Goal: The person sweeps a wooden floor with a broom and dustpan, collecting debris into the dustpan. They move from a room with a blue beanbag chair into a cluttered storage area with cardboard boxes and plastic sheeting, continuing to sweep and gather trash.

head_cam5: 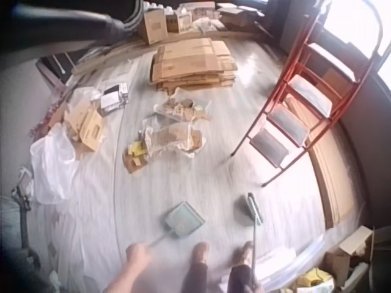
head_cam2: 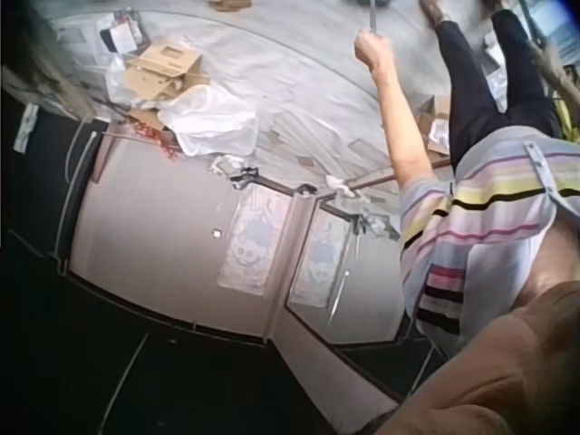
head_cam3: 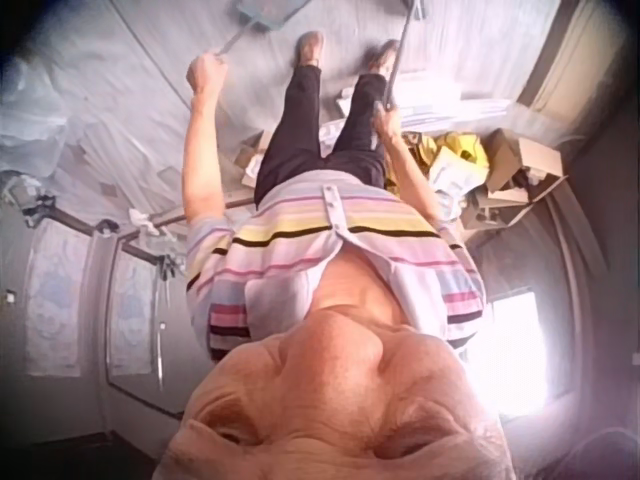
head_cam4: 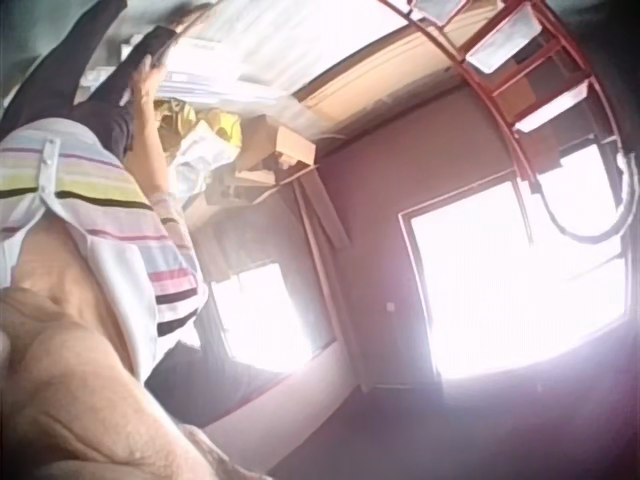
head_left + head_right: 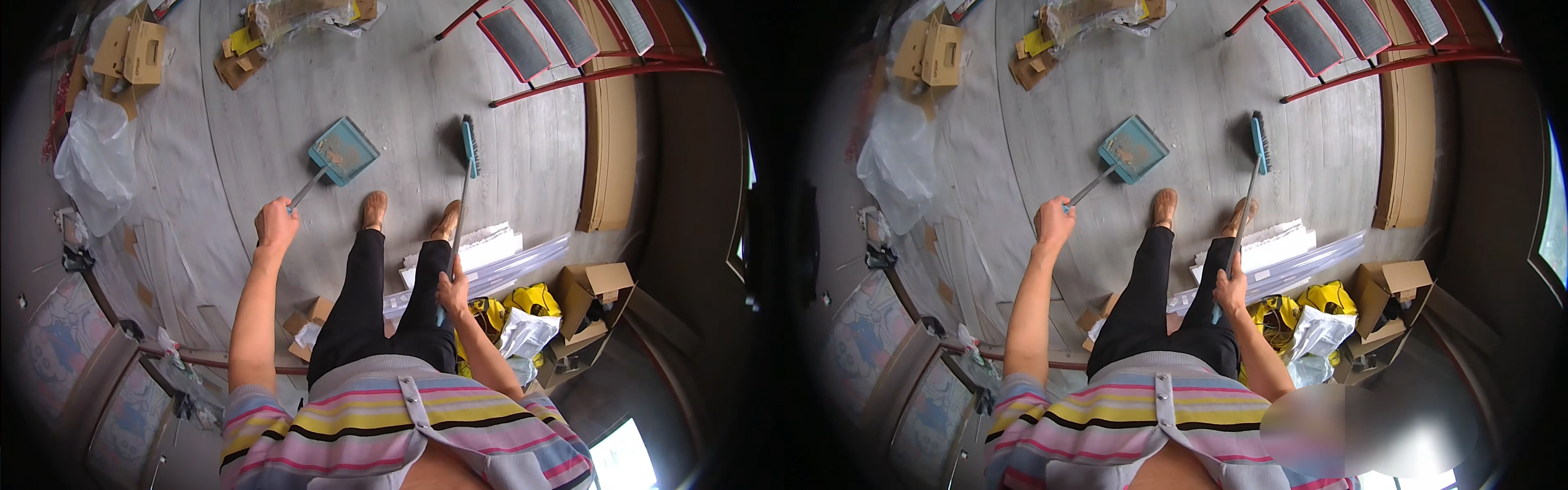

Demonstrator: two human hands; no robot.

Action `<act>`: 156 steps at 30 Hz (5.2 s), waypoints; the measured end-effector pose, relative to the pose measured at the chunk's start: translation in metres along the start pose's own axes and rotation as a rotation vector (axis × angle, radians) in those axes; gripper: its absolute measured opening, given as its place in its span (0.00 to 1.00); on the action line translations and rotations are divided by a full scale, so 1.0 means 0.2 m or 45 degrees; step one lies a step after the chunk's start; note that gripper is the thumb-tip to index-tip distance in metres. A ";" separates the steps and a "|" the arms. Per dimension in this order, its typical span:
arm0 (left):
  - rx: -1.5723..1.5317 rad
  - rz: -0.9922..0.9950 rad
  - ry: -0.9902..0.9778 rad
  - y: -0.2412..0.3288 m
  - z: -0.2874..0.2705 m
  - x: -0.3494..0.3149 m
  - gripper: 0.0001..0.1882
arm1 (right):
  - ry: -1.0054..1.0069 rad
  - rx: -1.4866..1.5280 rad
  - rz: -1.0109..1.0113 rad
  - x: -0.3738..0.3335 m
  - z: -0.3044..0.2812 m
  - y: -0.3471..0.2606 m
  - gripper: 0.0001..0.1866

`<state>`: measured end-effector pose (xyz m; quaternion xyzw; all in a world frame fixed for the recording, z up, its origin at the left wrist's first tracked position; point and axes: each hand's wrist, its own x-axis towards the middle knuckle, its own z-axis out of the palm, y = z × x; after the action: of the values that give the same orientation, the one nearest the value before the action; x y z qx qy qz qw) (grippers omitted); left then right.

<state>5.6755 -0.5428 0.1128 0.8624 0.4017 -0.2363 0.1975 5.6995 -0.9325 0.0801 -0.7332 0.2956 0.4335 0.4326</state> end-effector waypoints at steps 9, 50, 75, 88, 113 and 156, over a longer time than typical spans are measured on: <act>0.056 0.165 -0.046 -0.11 -0.04 -0.01 0.11 | -0.270 -0.568 -0.676 -0.22 0.24 0.38 0.33; -0.290 -0.373 0.408 -0.84 -0.03 -0.88 0.12 | 0.086 0.177 -0.033 0.09 -0.08 0.25 0.36; 0.064 0.109 -0.003 -1.94 0.15 -0.66 0.11 | -0.504 -0.172 0.263 -0.96 1.55 0.83 0.38; -0.034 0.051 0.039 -2.09 0.19 -0.83 0.09 | -0.497 -0.119 0.143 -1.10 1.02 0.52 0.34; -0.653 -0.040 0.167 -1.80 0.43 -0.96 0.11 | -0.909 -0.330 0.086 -0.82 1.29 0.47 0.34; -0.783 1.549 0.268 4.56 0.45 -0.58 0.07 | 0.559 1.437 -0.510 0.00 -3.05 -0.68 0.17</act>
<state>6.3048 -1.2066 0.2430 0.8577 -0.0879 0.1261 0.4906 6.0403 -1.4147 0.2845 -0.5052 0.4174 -0.0387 0.7543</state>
